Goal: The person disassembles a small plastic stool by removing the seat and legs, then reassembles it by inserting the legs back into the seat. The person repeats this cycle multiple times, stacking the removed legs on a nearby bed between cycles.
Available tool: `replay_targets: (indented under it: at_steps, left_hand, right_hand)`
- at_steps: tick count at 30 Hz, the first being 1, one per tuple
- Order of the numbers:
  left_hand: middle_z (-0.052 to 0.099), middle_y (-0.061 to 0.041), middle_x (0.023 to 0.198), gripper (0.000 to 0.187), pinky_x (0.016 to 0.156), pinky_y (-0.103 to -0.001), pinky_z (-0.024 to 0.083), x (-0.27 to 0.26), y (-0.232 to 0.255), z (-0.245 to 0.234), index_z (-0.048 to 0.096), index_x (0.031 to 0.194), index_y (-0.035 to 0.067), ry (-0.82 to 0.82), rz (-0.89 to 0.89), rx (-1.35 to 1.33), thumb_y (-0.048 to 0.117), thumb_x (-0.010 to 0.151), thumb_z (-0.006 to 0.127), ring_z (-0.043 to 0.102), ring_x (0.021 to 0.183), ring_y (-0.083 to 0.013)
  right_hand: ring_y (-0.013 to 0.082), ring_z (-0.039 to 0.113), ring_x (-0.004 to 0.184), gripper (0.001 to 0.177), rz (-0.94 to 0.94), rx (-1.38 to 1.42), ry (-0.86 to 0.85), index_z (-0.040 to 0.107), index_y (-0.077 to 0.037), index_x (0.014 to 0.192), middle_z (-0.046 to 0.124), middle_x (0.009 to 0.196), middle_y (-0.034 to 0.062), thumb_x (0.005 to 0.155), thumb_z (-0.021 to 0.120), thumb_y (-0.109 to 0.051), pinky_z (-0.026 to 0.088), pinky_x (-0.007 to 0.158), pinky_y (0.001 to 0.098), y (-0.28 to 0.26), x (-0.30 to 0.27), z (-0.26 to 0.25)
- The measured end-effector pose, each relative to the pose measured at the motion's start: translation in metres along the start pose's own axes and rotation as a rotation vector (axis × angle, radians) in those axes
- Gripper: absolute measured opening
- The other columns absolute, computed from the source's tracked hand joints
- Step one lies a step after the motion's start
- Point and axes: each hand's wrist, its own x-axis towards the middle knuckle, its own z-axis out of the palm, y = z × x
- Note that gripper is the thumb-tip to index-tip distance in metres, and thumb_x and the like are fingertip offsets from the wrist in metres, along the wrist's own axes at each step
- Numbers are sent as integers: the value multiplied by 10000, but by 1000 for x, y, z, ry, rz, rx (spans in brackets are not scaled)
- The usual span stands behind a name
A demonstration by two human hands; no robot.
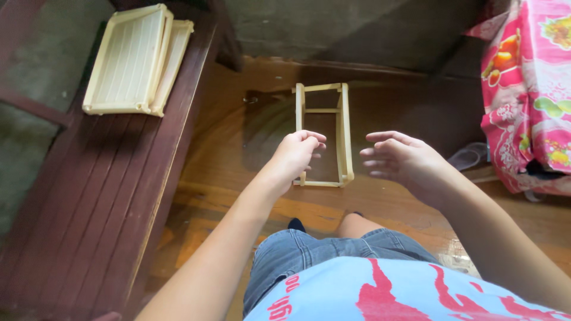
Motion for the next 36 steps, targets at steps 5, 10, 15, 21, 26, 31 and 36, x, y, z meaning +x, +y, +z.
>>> replay_targets:
  at_steps: [5,10,15,21,26,31,36]
  left_hand:
    - [725,-13,1147,305,815,-347,543,-3,-3,18,682,1167,122,-32,-6,-16,235,962,487,675,1034,-152]
    - [715,-5,1140,298,822,-345,542,-9,-5,40,670,1177,134,-34,-44,-20,243,968,488,670,1040,-145]
    - [724,-7,1129,299,801,-339,531,-18,-11,67,670,1177,122,-19,-40,-111,244,970,491,680,1023,-144]
    - [727,-13,1119,301,781,-342,534,-19,-20,72,676,1167,114,35,-51,-176,233,968,485,689,1002,-151]
    - [723,-13,1147,314,804,-336,540,-8,-29,60,677,1179,113,42,-85,-179,221,967,473,674,1035,-146]
    - [720,-16,1159,333,812,-333,538,15,-54,51,678,1197,118,-15,-137,-140,236,969,467,671,1025,-144]
    - [749,-16,1112,327,757,-320,550,53,-107,40,702,1153,109,2,-181,-84,237,951,479,690,966,-128]
  right_hand:
    - [205,681,990,334,-2,29,25,600,-60,1292,715,1105,107,990,508,-169,565,887,378,10,-9,-6]
    - [213,684,989,327,30,-2,11,606,-66,1284,719,1100,105,994,505,-178,562,881,385,15,-11,-19]
    - [223,690,1006,316,61,-55,3,606,-72,1275,720,1105,107,1000,496,-183,565,887,393,18,-12,-38]
    - [247,683,1020,318,82,-84,-26,607,-64,1276,710,1113,119,1001,492,-173,568,900,411,21,0,-50]
    - [257,679,1026,319,84,-61,-25,600,-53,1280,704,1116,121,1001,496,-166,564,907,411,25,12,-50]
    - [254,679,1027,320,79,-59,-15,592,-53,1282,698,1113,118,1012,473,-176,568,908,412,37,36,-42]
    - [244,677,1032,312,130,-50,47,591,-55,1279,699,1123,117,1004,480,-153,565,908,405,69,73,-33]
